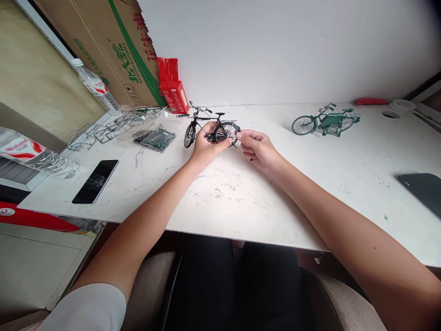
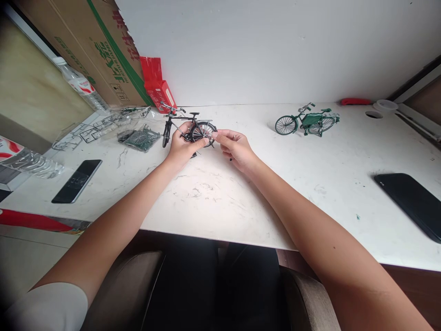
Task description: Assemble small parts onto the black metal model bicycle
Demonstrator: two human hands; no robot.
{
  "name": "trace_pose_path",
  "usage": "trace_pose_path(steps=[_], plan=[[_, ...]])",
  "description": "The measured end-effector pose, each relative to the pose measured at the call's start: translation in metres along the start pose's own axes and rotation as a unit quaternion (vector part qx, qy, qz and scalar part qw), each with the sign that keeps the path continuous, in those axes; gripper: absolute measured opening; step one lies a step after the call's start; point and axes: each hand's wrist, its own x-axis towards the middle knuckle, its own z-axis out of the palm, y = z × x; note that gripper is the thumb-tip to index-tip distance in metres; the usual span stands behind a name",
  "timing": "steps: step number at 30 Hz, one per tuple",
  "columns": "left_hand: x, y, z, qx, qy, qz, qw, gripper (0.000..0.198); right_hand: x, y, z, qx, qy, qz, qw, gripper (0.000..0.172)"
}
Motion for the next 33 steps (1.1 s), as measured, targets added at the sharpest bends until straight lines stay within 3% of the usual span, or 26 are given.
trace_pose_path(steps=[9,33], plan=[[-0.0003,0.0014,0.0008,-0.004,0.001,-0.011,1.0,0.051,0.0023,0.0022,-0.0009,0.016,-0.002,0.004,1.0,0.042],[-0.0001,-0.0007,0.0001,-0.005,-0.002,-0.009,1.0,0.051,0.0018,0.0019,-0.0011,0.016,-0.003,-0.004,1.0,0.043]])
